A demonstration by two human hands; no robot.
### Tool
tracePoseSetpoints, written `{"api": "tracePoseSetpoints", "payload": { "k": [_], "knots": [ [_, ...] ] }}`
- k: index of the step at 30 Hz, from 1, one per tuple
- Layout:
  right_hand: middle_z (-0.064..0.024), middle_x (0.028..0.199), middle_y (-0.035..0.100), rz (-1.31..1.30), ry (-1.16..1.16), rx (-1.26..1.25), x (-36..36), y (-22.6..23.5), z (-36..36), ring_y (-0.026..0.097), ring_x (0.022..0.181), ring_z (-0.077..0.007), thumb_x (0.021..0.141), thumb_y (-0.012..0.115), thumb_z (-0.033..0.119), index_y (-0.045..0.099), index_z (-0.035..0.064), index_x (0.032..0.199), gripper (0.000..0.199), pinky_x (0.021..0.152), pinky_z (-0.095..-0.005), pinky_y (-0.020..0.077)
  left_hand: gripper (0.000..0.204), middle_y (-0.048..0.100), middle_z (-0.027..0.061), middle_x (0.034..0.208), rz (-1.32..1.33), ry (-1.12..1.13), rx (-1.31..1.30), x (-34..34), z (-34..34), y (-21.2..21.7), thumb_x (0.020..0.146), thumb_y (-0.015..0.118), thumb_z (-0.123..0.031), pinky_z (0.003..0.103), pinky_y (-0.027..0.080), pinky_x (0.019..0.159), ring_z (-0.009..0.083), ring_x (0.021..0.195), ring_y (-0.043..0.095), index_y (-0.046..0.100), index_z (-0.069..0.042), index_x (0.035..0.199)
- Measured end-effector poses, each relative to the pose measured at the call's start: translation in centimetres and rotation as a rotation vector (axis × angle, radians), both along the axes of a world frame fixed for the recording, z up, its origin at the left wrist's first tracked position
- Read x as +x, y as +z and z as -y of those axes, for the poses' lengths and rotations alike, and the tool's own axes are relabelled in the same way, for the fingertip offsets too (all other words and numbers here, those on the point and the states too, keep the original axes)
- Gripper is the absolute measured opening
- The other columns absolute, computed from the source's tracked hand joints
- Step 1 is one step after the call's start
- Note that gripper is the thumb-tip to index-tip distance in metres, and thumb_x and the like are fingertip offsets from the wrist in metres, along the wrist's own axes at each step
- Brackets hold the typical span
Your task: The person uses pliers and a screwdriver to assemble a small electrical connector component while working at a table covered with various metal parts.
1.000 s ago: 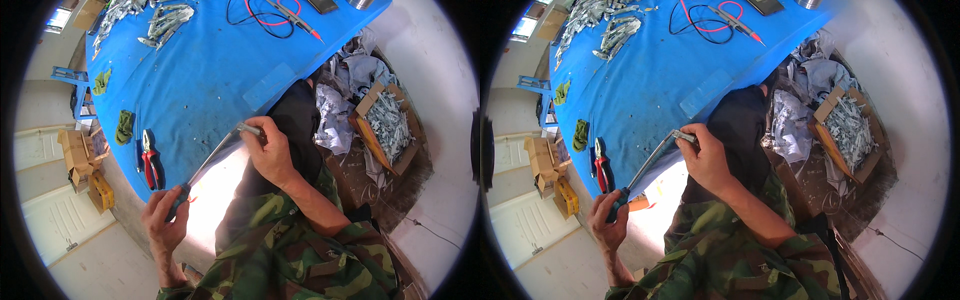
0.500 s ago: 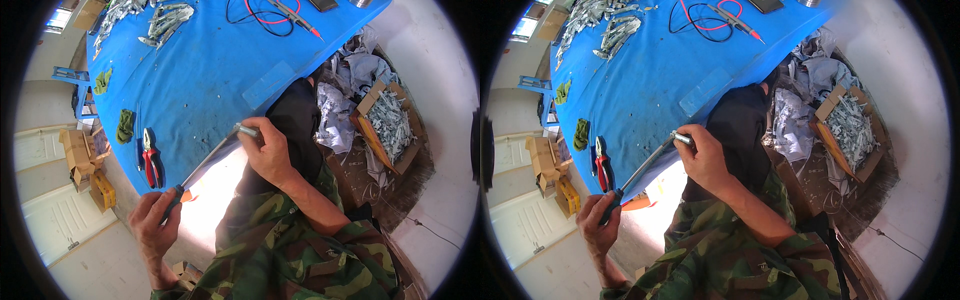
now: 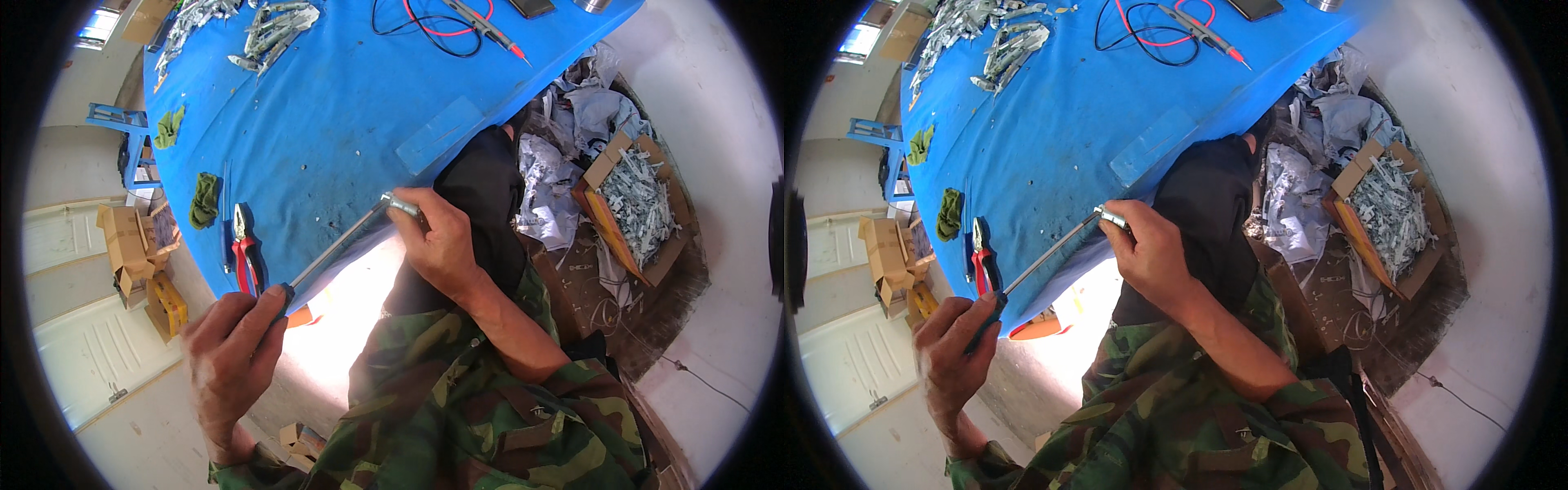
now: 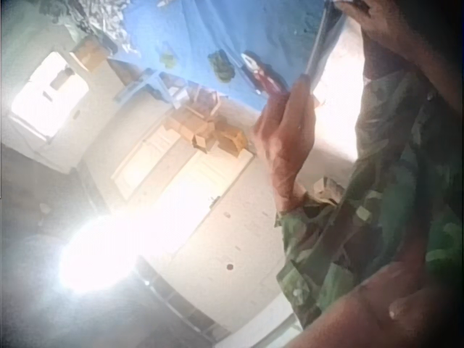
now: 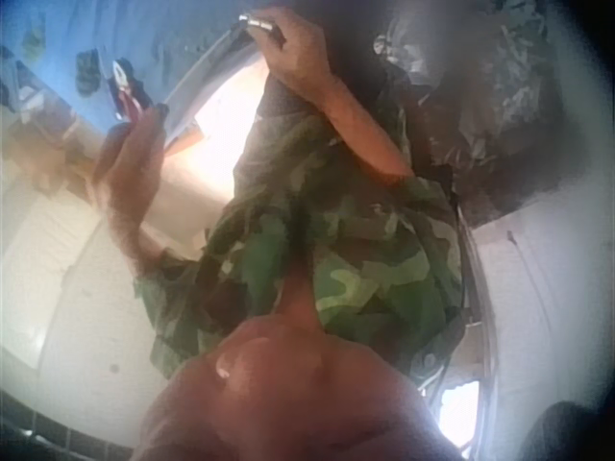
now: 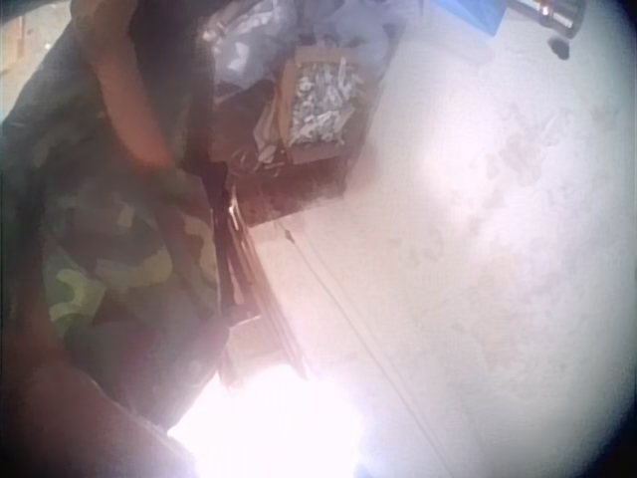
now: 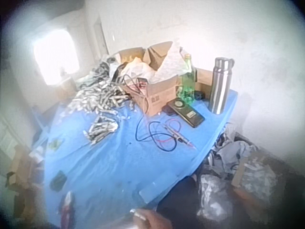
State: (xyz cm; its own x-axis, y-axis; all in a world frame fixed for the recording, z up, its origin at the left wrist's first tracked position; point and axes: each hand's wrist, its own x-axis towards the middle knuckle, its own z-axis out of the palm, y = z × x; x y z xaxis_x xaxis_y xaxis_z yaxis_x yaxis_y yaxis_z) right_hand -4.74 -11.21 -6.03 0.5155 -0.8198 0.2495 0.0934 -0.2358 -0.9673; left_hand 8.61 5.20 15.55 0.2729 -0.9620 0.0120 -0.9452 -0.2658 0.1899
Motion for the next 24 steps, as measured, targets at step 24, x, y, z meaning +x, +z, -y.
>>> {"api": "tracePoseSetpoints", "payload": {
  "k": [24],
  "knots": [
    [-0.0181, 0.094, 0.07, 0.005, -0.006, -0.168, 0.3, -0.5, 0.2, 0.071, 0.082, -0.0343, 0.089, 0.075, -0.001, 0.066, -0.0004, 0.107, 0.021, 0.071, -0.0372, 0.0568, 0.03, 0.055, 0.0053, 0.072, 0.114, -0.089, 0.144, -1.4, 2.5, 2.8, 0.077, 0.08, 0.001, 0.037, 0.045, 0.048, 0.0208, 0.057, 0.059, 0.072, -0.003, 0.106]
  ]
}}
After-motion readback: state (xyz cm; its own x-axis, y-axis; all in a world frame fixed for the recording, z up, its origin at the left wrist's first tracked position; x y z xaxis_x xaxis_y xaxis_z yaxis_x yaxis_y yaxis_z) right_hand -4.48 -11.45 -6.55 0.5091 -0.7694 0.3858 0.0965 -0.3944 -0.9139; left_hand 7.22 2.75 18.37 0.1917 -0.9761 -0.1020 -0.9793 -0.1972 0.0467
